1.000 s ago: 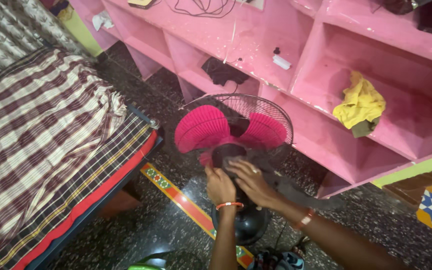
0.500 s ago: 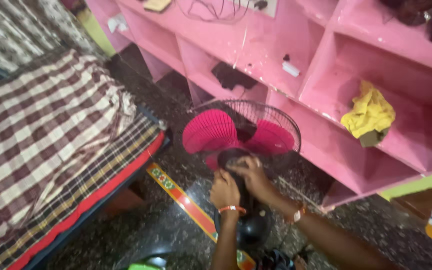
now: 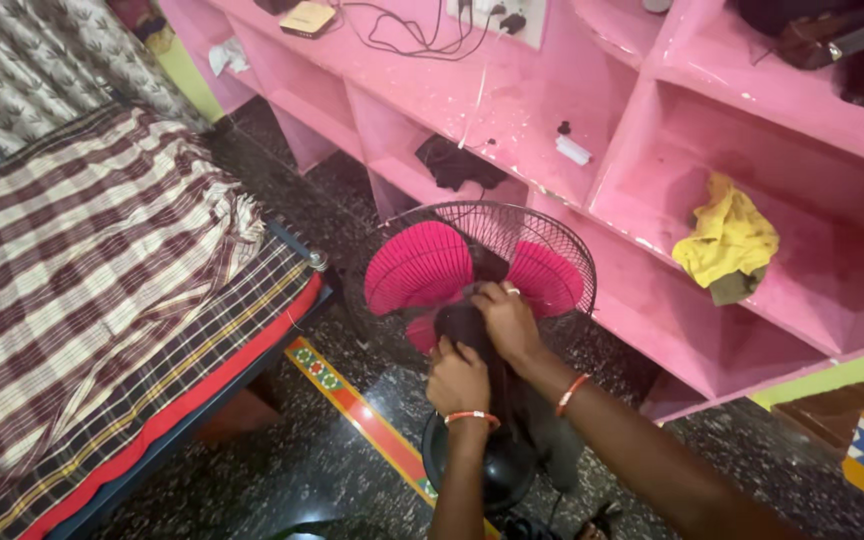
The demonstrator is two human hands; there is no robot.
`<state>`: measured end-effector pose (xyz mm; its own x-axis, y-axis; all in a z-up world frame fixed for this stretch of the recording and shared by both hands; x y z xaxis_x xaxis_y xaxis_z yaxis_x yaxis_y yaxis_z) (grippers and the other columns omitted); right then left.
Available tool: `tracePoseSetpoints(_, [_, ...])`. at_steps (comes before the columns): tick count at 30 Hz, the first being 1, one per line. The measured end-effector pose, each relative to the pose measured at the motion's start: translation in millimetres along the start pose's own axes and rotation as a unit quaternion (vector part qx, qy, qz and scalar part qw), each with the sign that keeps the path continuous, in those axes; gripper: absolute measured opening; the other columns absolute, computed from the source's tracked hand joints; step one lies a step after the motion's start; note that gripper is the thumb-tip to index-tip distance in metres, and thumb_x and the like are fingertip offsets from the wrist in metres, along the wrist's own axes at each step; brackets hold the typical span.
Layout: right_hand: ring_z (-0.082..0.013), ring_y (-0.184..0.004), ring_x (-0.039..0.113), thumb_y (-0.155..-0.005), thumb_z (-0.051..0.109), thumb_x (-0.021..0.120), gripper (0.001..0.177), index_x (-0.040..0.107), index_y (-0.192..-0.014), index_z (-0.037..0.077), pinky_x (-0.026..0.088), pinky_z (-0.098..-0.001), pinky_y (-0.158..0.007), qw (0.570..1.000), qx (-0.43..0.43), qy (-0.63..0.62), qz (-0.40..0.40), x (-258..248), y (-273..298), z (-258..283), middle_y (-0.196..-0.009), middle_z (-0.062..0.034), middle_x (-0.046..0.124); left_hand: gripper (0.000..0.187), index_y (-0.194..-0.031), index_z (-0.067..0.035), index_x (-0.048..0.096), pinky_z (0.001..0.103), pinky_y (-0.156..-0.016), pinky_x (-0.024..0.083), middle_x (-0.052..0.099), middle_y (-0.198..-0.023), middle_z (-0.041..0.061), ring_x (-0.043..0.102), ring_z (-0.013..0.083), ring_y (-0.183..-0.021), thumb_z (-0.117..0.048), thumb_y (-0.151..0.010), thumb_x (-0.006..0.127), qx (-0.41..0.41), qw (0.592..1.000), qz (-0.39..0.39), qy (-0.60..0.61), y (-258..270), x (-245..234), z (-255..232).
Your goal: The person cleans a pink table fan using a cloth. They wipe the fan's body, blades, and cage while sitting on the floor.
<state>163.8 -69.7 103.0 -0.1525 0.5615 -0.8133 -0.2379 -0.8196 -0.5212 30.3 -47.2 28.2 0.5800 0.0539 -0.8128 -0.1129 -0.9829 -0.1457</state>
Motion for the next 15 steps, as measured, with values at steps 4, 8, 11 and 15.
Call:
tracePoseSetpoints(4, [-0.0283, -0.107, 0.064, -0.087, 0.005, 0.061, 0.031, 0.073, -0.117, 0.007, 0.056, -0.0387, -0.089, 0.995, -0.035, -0.081, -0.055, -9, 10, 0, -0.117, -0.0067, 0.068, 0.038, -0.121, -0.008, 0.068, 0.051, -0.066, 0.060, 0.071, -0.112, 0.018, 0.073, 0.0407, -0.082, -0.032, -0.096, 0.055, 0.004, 1.000, -0.003, 0.001, 7, -5, 4])
tracePoseSetpoints(8, [-0.0298, -0.106, 0.064, -0.080, 0.001, 0.064, 0.035, 0.072, -0.114, 0.007, 0.057, -0.0391, -0.085, 0.998, -0.051, -0.017, -0.008, -6, 11, 14, -0.116, -0.0070, 0.069, 0.037, -0.121, -0.009, 0.069, 0.053, -0.067, 0.058, 0.071, -0.111, 0.018, 0.072, 0.0421, -0.080, -0.033, -0.096, 0.055, -0.006, 1.000, 0.022, 0.002, 7, -4, 7])
tracePoseSetpoints(11, [-0.0292, -0.105, 0.064, -0.081, -0.002, 0.066, 0.035, 0.072, -0.114, 0.009, 0.057, -0.0391, -0.083, 0.999, -0.035, -0.017, -0.014, -18, 4, 14, -0.115, -0.0054, 0.069, 0.037, -0.120, -0.009, 0.069, 0.053, -0.068, 0.059, 0.072, -0.111, 0.018, 0.072, 0.0417, -0.082, -0.033, -0.096, 0.055, -0.018, 1.000, 0.016, 0.005, 4, -8, 5])
tracePoseSetpoints(15, [-0.0271, -0.107, 0.062, -0.089, -0.001, 0.065, 0.036, 0.072, -0.122, 0.012, 0.057, -0.0406, -0.087, 0.986, -0.046, -0.010, -0.160, -60, -5, -8, -0.117, -0.0071, 0.067, 0.038, -0.121, -0.009, 0.070, 0.052, -0.068, 0.059, 0.071, -0.113, 0.020, 0.073, 0.0414, -0.082, -0.033, -0.095, 0.056, -0.005, 1.000, -0.018, 0.020, 2, -18, 3])
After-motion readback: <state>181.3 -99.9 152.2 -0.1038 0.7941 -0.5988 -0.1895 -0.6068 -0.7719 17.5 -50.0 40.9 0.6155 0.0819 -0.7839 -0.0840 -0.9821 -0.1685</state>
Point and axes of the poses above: each hand's wrist, its own y-axis away from the middle knuckle, its own x-axis out of the palm, z = x × y, the point moved 9 cm from there along -y, towards the middle knuckle
